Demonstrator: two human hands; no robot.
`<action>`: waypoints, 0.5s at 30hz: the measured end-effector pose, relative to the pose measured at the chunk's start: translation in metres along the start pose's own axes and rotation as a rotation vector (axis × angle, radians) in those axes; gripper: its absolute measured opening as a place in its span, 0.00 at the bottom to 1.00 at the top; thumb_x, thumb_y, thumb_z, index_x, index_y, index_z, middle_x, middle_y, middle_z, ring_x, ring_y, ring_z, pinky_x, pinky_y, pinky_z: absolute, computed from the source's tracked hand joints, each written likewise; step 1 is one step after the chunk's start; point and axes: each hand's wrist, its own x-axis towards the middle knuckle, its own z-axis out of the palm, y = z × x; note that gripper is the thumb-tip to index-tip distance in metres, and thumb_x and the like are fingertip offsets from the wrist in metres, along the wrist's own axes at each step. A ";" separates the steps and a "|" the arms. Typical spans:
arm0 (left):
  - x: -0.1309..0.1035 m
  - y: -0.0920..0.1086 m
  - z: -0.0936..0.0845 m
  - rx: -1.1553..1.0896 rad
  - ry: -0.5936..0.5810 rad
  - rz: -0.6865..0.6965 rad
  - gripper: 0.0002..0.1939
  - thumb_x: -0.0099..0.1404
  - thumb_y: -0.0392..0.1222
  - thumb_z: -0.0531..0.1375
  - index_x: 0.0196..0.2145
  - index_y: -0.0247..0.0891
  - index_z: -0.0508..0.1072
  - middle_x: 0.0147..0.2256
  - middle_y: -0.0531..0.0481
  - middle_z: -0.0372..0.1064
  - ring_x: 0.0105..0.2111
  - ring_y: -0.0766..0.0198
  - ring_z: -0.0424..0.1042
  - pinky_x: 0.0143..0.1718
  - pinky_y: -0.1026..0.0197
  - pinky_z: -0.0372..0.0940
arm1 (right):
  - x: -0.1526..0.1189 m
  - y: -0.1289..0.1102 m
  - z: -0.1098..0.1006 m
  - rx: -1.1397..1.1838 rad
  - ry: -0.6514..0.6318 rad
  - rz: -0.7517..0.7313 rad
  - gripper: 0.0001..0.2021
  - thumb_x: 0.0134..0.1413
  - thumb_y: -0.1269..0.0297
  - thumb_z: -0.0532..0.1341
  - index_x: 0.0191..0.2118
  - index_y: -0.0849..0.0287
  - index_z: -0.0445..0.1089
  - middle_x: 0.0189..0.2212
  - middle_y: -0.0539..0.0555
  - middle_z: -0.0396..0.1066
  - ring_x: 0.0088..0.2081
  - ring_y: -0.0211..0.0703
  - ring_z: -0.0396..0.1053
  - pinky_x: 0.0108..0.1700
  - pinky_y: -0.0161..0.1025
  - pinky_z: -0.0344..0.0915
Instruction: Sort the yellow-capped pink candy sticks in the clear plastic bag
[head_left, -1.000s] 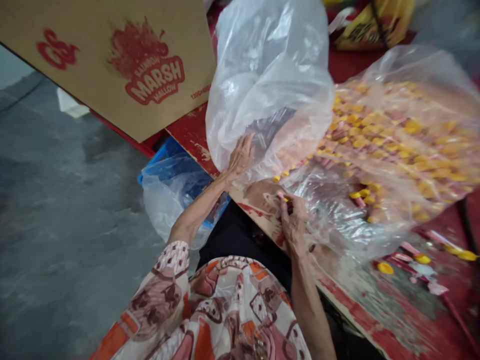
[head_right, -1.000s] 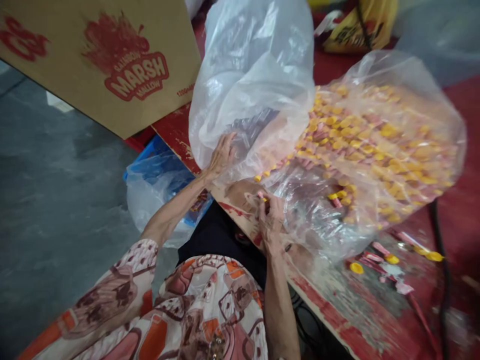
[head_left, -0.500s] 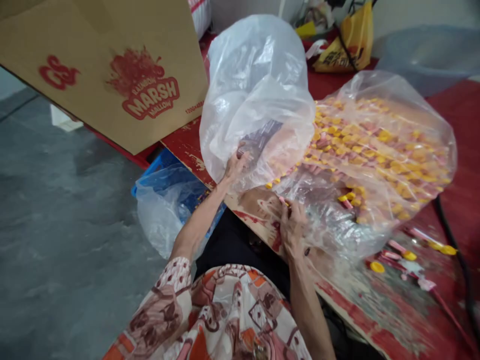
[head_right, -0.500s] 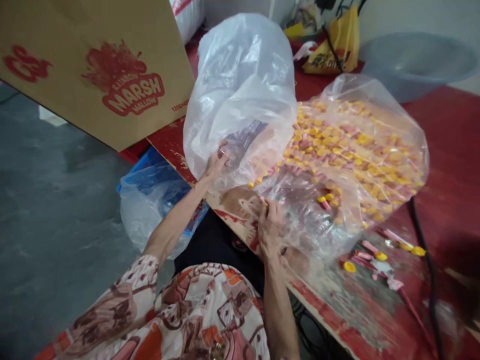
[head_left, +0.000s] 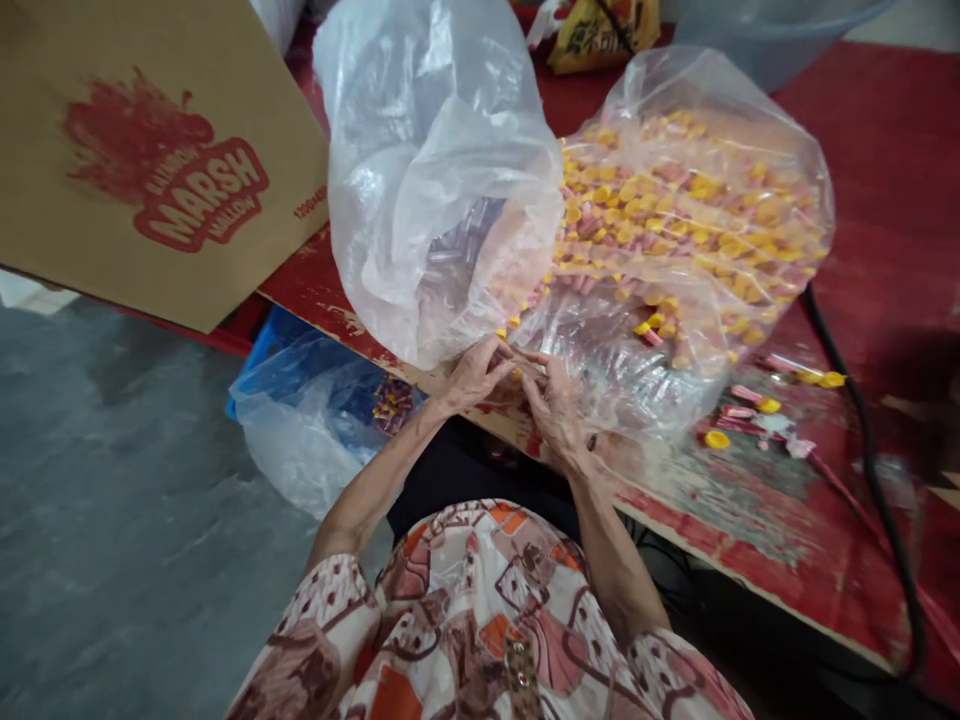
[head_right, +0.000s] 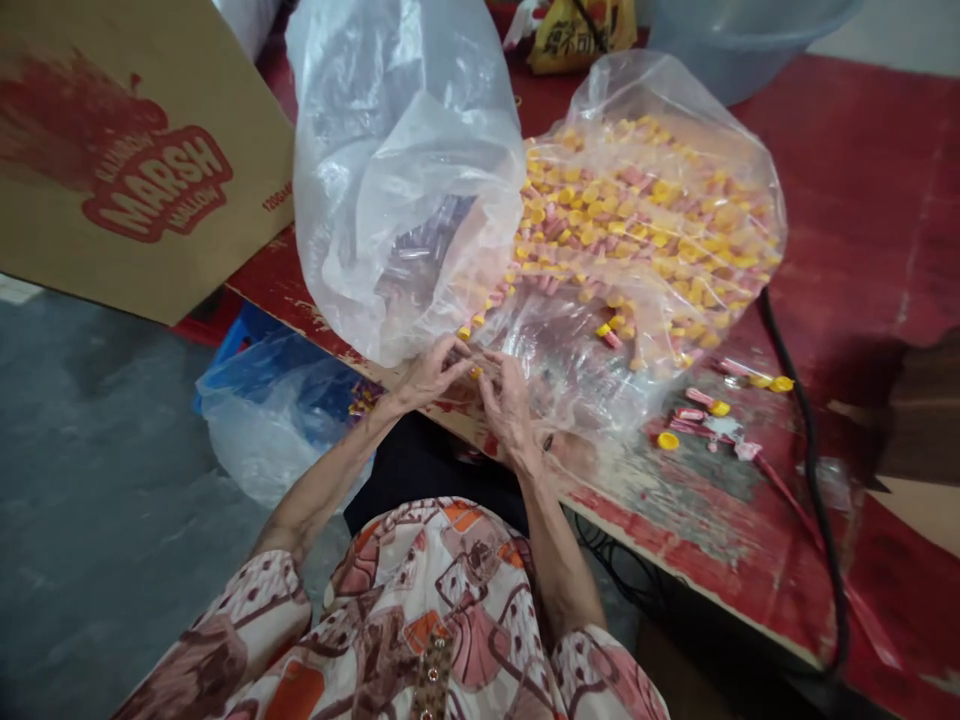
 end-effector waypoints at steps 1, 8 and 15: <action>0.000 -0.001 0.006 0.122 -0.010 0.042 0.07 0.82 0.47 0.64 0.49 0.42 0.75 0.51 0.41 0.80 0.46 0.51 0.84 0.50 0.50 0.80 | -0.001 0.004 -0.009 -0.051 0.034 -0.034 0.18 0.73 0.48 0.62 0.58 0.51 0.77 0.58 0.62 0.80 0.57 0.61 0.79 0.60 0.61 0.80; 0.017 -0.008 0.016 0.215 -0.106 0.062 0.01 0.78 0.41 0.65 0.45 0.45 0.75 0.51 0.43 0.79 0.44 0.51 0.81 0.48 0.52 0.78 | 0.041 0.054 -0.099 -0.455 0.486 -0.110 0.19 0.74 0.68 0.53 0.59 0.52 0.77 0.59 0.66 0.74 0.67 0.65 0.71 0.70 0.69 0.70; 0.016 0.001 0.002 0.369 -0.013 0.046 0.02 0.80 0.38 0.62 0.46 0.44 0.74 0.49 0.42 0.80 0.44 0.54 0.80 0.49 0.52 0.78 | 0.079 0.092 -0.123 -0.559 0.444 0.069 0.15 0.70 0.64 0.60 0.55 0.53 0.81 0.53 0.64 0.77 0.57 0.67 0.75 0.63 0.67 0.71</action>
